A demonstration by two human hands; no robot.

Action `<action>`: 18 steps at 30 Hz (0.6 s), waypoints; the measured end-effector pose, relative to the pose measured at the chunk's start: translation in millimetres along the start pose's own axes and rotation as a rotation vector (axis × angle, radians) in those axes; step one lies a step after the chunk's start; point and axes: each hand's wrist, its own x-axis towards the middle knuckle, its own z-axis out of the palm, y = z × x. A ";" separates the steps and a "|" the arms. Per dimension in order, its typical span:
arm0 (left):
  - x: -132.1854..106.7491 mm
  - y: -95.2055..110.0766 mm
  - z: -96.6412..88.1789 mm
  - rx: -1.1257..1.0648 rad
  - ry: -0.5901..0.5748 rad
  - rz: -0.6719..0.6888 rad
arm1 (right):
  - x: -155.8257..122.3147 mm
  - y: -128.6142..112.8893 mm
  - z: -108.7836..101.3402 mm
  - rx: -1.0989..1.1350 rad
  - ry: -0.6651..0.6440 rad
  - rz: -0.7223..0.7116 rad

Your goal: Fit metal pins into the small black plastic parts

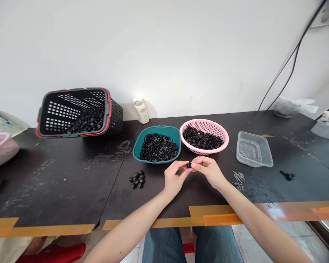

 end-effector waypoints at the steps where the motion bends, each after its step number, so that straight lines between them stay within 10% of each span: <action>1: 0.0 -0.2 0.0 0.004 0.001 0.003 | -0.1 -0.1 0.3 0.003 -0.001 0.004; 18: 3.4 -4.7 -1.0 0.105 0.066 0.098 | 1.6 3.6 -5.6 0.112 -0.244 0.249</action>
